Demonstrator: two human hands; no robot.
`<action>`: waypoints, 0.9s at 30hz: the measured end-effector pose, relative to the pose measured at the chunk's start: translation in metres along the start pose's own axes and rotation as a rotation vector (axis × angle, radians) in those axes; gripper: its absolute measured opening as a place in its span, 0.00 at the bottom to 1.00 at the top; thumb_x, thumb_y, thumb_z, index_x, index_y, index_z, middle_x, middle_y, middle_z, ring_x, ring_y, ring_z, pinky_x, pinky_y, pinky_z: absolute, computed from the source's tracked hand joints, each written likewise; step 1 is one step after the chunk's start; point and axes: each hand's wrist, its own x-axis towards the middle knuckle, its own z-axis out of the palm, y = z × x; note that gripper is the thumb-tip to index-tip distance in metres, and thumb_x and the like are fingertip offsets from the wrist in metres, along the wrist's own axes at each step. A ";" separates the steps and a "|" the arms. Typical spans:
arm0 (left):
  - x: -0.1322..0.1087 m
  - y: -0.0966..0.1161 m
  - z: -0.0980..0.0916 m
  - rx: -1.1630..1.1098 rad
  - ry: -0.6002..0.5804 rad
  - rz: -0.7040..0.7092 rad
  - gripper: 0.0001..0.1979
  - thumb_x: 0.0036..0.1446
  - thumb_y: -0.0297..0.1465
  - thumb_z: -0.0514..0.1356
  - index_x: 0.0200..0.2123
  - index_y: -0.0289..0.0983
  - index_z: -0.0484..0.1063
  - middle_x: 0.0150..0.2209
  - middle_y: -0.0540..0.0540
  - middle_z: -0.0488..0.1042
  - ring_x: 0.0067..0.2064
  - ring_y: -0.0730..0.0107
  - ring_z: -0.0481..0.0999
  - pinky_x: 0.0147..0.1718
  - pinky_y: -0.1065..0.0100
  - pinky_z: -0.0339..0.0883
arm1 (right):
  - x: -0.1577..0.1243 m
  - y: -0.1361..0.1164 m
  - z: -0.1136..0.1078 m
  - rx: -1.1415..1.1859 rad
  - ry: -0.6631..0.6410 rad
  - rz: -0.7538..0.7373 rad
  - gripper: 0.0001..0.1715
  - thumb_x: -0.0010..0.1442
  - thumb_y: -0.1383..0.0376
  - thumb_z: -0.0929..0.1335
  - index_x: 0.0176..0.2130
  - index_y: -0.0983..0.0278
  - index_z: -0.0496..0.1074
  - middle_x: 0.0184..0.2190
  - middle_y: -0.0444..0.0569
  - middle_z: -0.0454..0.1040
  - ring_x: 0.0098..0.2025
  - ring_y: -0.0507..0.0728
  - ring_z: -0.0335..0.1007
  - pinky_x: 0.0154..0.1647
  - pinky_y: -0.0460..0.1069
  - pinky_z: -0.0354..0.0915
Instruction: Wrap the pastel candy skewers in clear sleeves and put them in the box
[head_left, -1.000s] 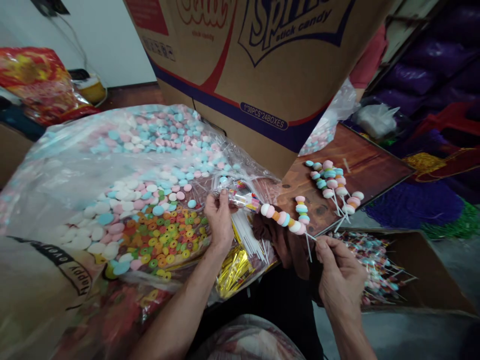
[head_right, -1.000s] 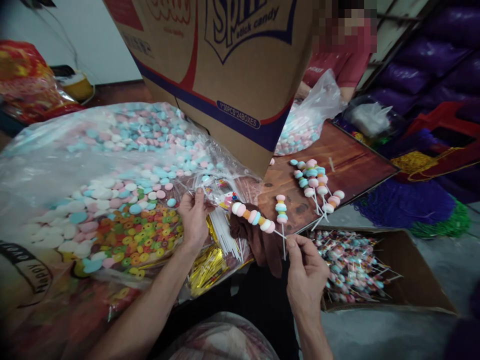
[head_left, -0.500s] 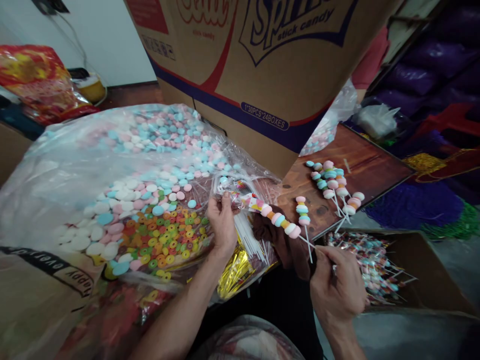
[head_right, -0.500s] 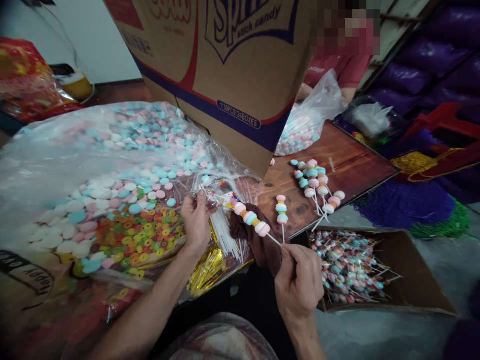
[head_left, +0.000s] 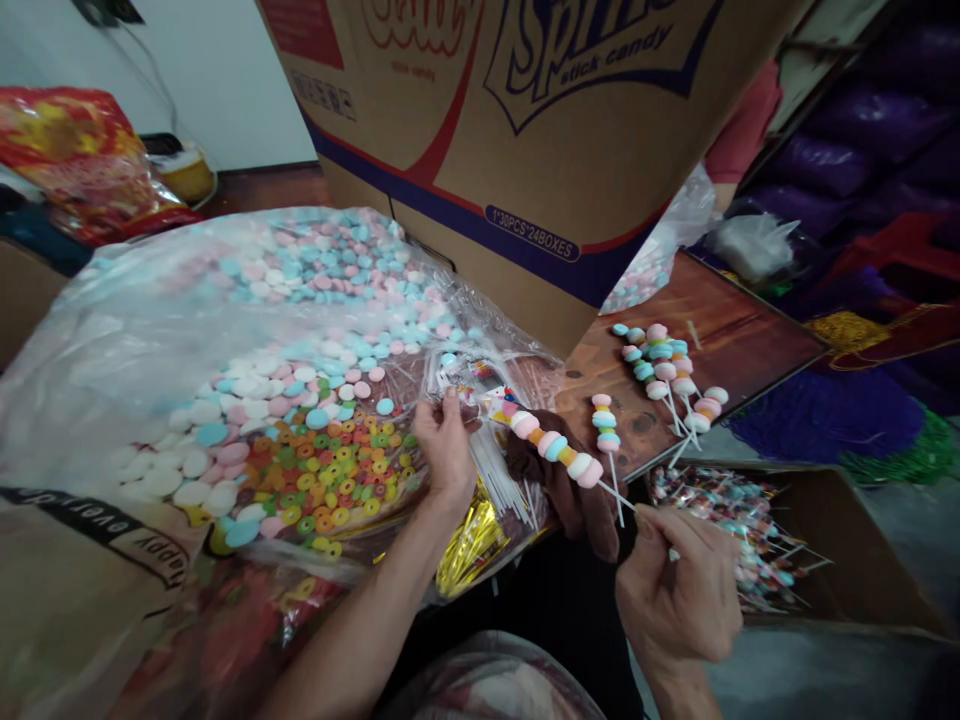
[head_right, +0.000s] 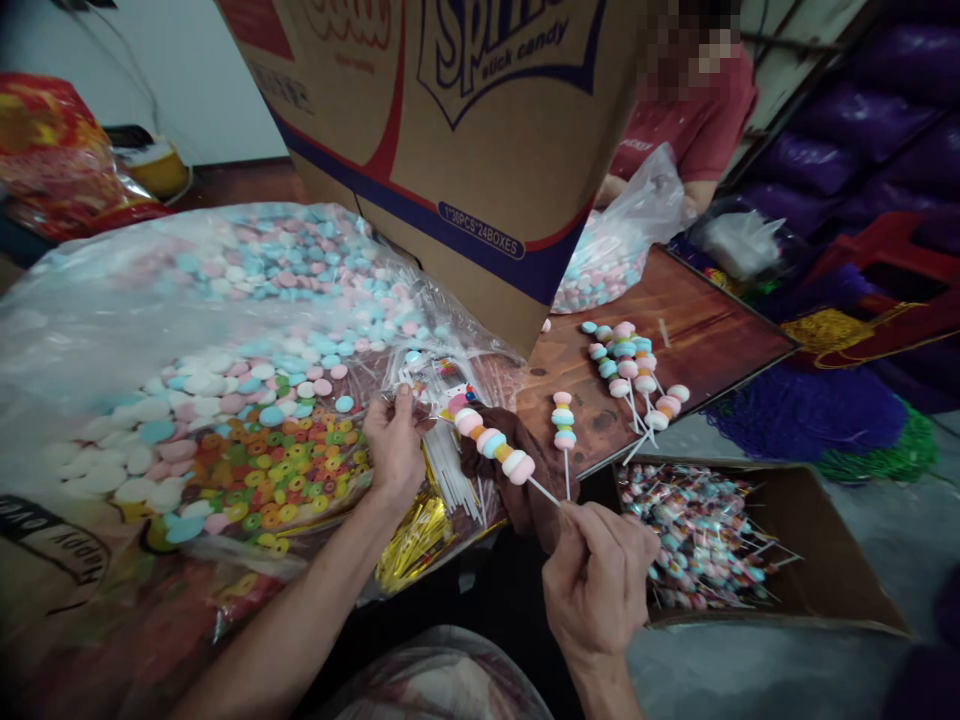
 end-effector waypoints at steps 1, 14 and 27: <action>0.000 0.000 0.000 -0.006 0.006 -0.016 0.18 0.48 0.43 0.66 0.29 0.37 0.64 0.25 0.54 0.68 0.24 0.77 0.69 0.22 0.73 0.68 | 0.001 0.000 0.001 -0.001 0.004 -0.005 0.13 0.57 0.76 0.70 0.42 0.62 0.73 0.32 0.49 0.75 0.33 0.57 0.73 0.41 0.55 0.67; -0.005 -0.005 0.002 -0.049 -0.166 0.136 0.16 0.52 0.42 0.66 0.36 0.37 0.70 0.33 0.50 0.74 0.33 0.73 0.75 0.35 0.70 0.70 | 0.022 -0.007 0.014 0.190 -0.153 0.255 0.04 0.63 0.70 0.66 0.36 0.63 0.72 0.30 0.46 0.73 0.32 0.54 0.70 0.37 0.49 0.65; -0.008 0.006 0.005 -0.177 -0.239 -0.097 0.18 0.54 0.44 0.64 0.40 0.40 0.64 0.33 0.48 0.78 0.35 0.66 0.80 0.35 0.66 0.72 | 0.017 -0.003 0.019 0.229 -0.421 0.230 0.08 0.65 0.66 0.65 0.36 0.63 0.74 0.29 0.46 0.79 0.28 0.53 0.73 0.31 0.47 0.65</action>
